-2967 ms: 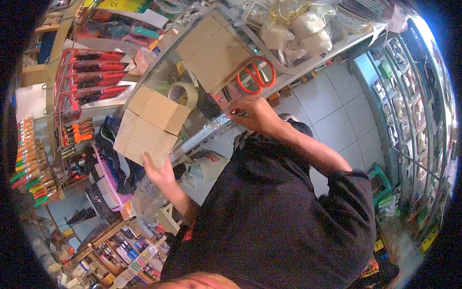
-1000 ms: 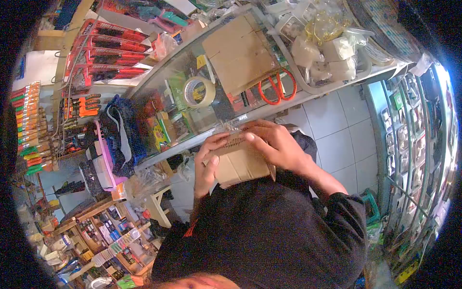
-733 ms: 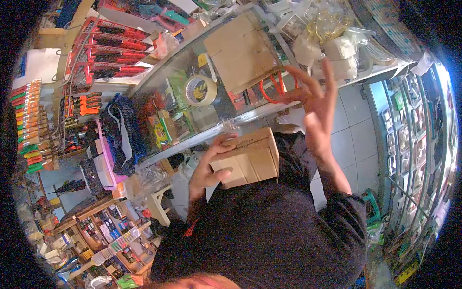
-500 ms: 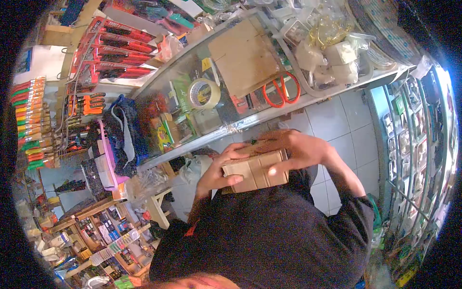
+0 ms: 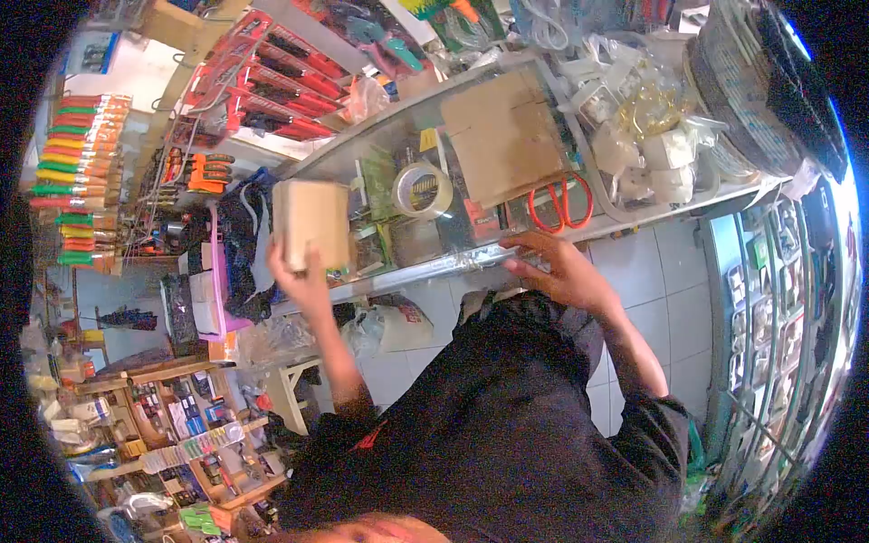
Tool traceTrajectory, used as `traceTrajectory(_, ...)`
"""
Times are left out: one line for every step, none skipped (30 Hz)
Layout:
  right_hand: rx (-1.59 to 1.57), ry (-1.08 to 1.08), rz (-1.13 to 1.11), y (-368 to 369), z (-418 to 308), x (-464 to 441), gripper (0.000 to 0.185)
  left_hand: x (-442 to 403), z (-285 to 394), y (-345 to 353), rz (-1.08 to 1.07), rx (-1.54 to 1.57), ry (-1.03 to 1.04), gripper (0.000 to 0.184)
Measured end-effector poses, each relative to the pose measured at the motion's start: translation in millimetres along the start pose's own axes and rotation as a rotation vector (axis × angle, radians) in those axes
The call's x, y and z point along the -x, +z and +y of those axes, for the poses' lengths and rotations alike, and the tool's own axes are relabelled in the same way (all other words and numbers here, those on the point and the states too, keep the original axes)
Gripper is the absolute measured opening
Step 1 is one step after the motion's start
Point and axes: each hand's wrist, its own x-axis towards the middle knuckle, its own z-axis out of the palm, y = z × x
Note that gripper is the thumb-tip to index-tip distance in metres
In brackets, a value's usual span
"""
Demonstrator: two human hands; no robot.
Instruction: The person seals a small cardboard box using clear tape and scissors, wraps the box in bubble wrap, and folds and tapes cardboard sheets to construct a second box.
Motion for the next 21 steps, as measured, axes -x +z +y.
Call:
traceTrajectory(0.001, -0.019, 0.01, 5, -1, -6, 0.04, 0, -23, 7, -0.007, -0.255, 0.202, 0.063)
traceTrajectory(0.003, -0.037, 0.023, 10, -2, -15, 0.04, 1, -22, 16, -0.086, -0.236, 0.143, 0.058)
traceTrajectory(0.007, -0.057, 0.038, 16, -4, -23, 0.04, 6, -27, 23, -0.114, -0.228, 0.12, 0.06)
traceTrajectory(0.105, -0.078, 0.039, 21, -6, -33, 0.045, 9, -34, 31, -0.142, -0.216, 0.099, 0.061)
traceTrajectory(0.15, -0.095, 0.046, 26, -11, -41, 0.046, 10, -41, 37, -0.172, -0.202, 0.079, 0.063)
traceTrajectory(0.194, -0.107, 0.051, 32, -17, -49, 0.046, 11, -43, 37, -0.192, -0.161, 0.072, 0.068)
traceTrajectory(0.238, -0.119, 0.053, 39, -20, -57, 0.047, 11, -40, 35, -0.21, -0.179, 0.073, 0.069)
traceTrajectory(0.366, -0.255, 0.179, 53, -9, -69, 0.048, 11, -38, 32, -0.226, -0.198, 0.072, 0.071)
traceTrajectory(0.43, -0.326, 0.216, 59, -12, -80, 0.049, 10, -34, 28, -0.24, -0.218, 0.069, 0.072)
traceTrajectory(0.491, -0.398, 0.251, 64, -16, -91, 0.049, 8, -29, 24, -0.217, -0.209, 0.08, 0.072)
traceTrajectory(0.551, -0.468, 0.285, 70, -18, -101, 0.05, 7, -23, 20, -0.197, -0.2, 0.09, 0.072)
traceTrajectory(0.568, -0.471, 0.274, 78, -15, -111, 0.043, 5, -18, 17, -0.177, -0.189, 0.103, 0.073)
traceTrajectory(0.643, -0.447, 0.242, 84, -6, -120, 0.041, 6, -15, 13, -0.13, -0.155, 0.128, 0.072)
traceTrajectory(0.716, -0.419, 0.21, 90, 6, -129, 0.039, 9, -12, 7, -0.085, -0.122, 0.153, 0.071)
traceTrajectory(0.79, -0.39, 0.179, 95, 14, -135, 0.037, 12, -7, 1, -0.041, -0.088, 0.179, 0.071)
traceTrajectory(0.726, -0.377, 0.207, 98, 19, -137, 0.033, 18, 7, -5, 0.006, -0.048, 0.167, 0.059)
traceTrajectory(0.665, -0.366, 0.236, 97, 25, -138, 0.03, 28, 11, -9, -0.018, 0.016, 0.178, 0.054)
traceTrajectory(0.608, -0.356, 0.265, 94, 25, -139, 0.027, 38, 14, -13, -0.039, 0.083, 0.19, 0.048)
traceTrajectory(0.376, -0.259, 0.269, 94, 17, -134, 0.025, 46, 17, -16, -0.062, 0.152, 0.198, 0.043)
traceTrajectory(0.146, -0.16, 0.271, 93, 9, -125, 0.024, 50, 20, -19, -0.098, 0.19, 0.192, 0.041)
traceTrajectory(-0.082, -0.058, 0.273, 93, 3, -117, 0.023, 54, 24, -21, -0.135, 0.23, 0.185, 0.038)
